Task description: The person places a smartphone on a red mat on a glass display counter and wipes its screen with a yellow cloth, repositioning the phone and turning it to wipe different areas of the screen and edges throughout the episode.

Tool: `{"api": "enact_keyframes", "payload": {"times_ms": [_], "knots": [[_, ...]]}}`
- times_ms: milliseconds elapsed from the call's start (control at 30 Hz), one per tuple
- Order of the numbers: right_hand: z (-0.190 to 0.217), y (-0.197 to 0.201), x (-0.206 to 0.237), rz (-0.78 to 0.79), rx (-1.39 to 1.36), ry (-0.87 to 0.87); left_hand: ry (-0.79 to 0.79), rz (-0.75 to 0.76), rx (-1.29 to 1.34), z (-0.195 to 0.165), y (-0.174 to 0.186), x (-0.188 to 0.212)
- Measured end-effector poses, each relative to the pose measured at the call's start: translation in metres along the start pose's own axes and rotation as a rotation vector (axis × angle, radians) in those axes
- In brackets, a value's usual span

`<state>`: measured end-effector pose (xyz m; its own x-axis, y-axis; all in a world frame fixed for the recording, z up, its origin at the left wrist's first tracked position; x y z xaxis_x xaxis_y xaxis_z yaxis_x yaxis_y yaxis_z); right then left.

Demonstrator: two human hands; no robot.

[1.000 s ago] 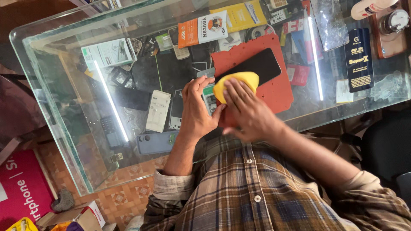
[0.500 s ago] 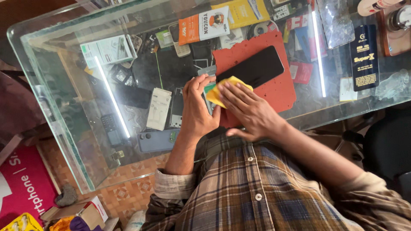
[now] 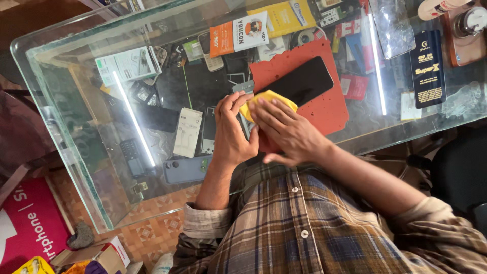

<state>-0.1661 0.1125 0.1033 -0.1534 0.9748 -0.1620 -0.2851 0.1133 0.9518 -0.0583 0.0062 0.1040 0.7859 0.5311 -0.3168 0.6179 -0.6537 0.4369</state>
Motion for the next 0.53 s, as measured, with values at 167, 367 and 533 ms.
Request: {"api": "enact_keyframes", "payload": {"times_ms": [167, 367, 533], "knots": [[-0.047, 0.014, 0.022, 0.035, 0.051, -0.26, -0.019, 0.011, -0.002, 0.0, 0.0, 0.0], [-0.027, 0.013, 0.034, -0.018, 0.465, -0.566, -0.023, 0.028, 0.005, 0.0, -0.001, 0.0], [0.004, 0.005, 0.002, 0.011, 0.121, -0.152, -0.021, 0.036, -0.012, 0.001, -0.002, 0.001]]}}
Point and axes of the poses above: each hand's wrist, its own x-axis away from the middle knuckle, its own y-axis out of the back of the hand, z = x × y, the point moved 6 cm from there along -x, towards the middle knuckle, and after that the axes turned 11 degrees about x, right-handed, at the moved point
